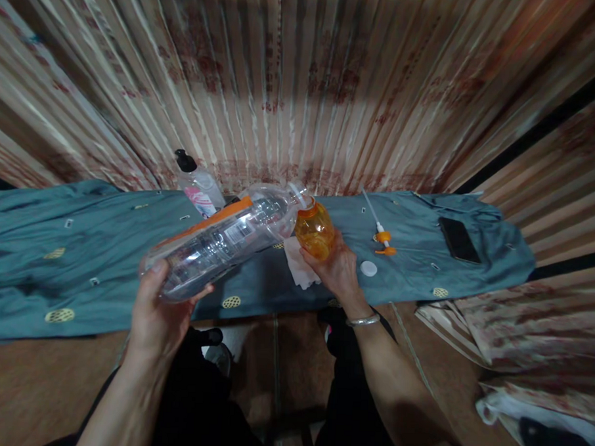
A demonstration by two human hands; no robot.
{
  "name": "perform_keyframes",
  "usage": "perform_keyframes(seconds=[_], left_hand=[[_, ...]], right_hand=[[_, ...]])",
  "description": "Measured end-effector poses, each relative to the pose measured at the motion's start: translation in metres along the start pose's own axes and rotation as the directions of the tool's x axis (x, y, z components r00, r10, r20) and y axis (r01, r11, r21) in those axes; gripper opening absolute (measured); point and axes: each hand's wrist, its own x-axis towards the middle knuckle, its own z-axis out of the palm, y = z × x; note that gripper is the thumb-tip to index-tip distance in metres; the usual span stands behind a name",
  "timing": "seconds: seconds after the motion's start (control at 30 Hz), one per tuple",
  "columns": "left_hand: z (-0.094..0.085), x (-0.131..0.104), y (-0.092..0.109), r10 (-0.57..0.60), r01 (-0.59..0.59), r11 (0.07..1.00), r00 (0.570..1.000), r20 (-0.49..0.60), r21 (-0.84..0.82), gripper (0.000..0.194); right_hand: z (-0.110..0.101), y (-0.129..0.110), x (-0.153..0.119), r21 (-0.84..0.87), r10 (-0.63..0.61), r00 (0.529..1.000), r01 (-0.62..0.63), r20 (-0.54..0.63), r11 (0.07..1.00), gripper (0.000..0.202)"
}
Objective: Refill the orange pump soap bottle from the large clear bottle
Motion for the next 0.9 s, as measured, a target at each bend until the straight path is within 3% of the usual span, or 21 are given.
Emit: perform_keyframes(seconds=[0.23,0.5,0.9], left_hand=[[0.0047,-0.0027,0.0024,-0.019,0.018,0.999,1.0,-0.011,-0.026,0.074],[0.0003,-0.0022,-0.0005,-0.011,0.012,0.999,0.999,0.041,-0.043,0.071],[0.0074,-0.0018,-0.0064,0.018,-0.014,0.996,0.998,0.053,-0.083,0.068]], right_hand=[[0.002,0.0018,-0.0009,-0.004,-0.004,1.0,0.004,-0.02,1.0,0.061],[-0.0002,0.0038,-0.0007,0.006,0.027,0.999,-0.027,-0.018,1.0,0.062],[-0.0072,-0.0027,0.0024,-0.046,0.106,0.994,-0.106,-0.005,0.993,0.073]])
